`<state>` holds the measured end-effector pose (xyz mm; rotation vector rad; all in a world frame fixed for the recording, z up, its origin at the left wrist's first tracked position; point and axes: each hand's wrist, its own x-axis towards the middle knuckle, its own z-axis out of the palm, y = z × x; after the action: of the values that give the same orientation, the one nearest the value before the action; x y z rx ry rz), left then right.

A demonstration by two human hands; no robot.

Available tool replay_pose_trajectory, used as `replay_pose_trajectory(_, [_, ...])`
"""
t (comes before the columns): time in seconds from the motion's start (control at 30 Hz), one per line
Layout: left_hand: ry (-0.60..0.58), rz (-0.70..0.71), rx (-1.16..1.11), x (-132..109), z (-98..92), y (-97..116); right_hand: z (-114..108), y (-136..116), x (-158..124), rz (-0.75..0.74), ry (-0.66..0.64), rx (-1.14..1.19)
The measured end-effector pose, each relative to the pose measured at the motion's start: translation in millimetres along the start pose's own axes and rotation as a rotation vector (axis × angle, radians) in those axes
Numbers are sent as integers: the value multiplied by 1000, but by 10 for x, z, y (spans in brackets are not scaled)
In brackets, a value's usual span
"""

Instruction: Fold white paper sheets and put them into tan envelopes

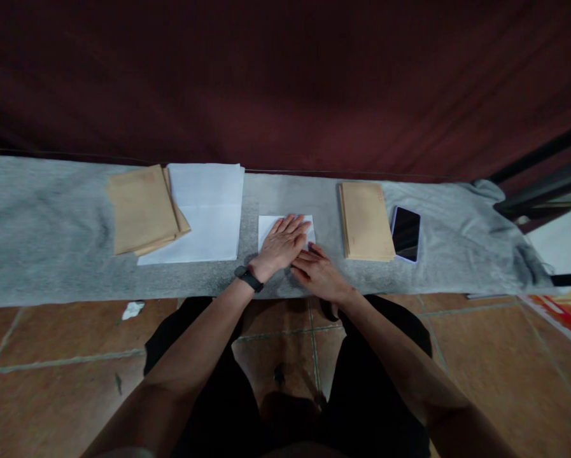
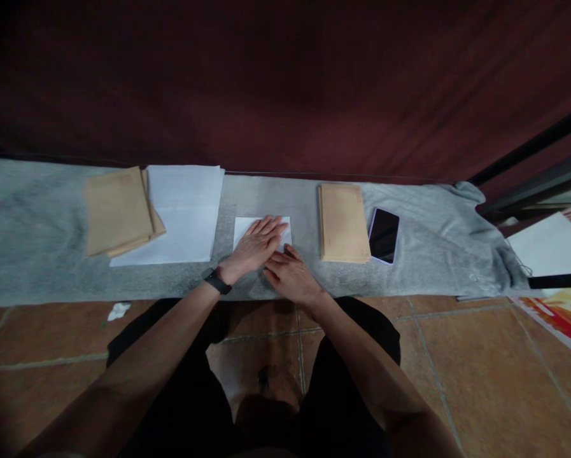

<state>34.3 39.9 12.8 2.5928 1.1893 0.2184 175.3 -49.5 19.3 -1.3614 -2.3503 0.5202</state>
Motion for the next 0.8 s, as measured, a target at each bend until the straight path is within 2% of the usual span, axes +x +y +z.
replay_pose_trajectory(0.13, [80,-35,-15,29,19,-19,-14,80,47,93,92,52])
replay_pose_trajectory(0.23, [87,-50,-23,37,35,-12,20,140,64,187,190,94])
replay_pose_trajectory(0.37, [91,-82,-21,32,56,-6,84,214,80,230,260,98])
replay_pose_trajectory(0.63, [122,-118,17,-58,89,-70,129,280,125,277,166,-137])
replay_pose_trajectory(0.8, [112,-127,46,-147,64,-104,122,361,185,328,162,-196])
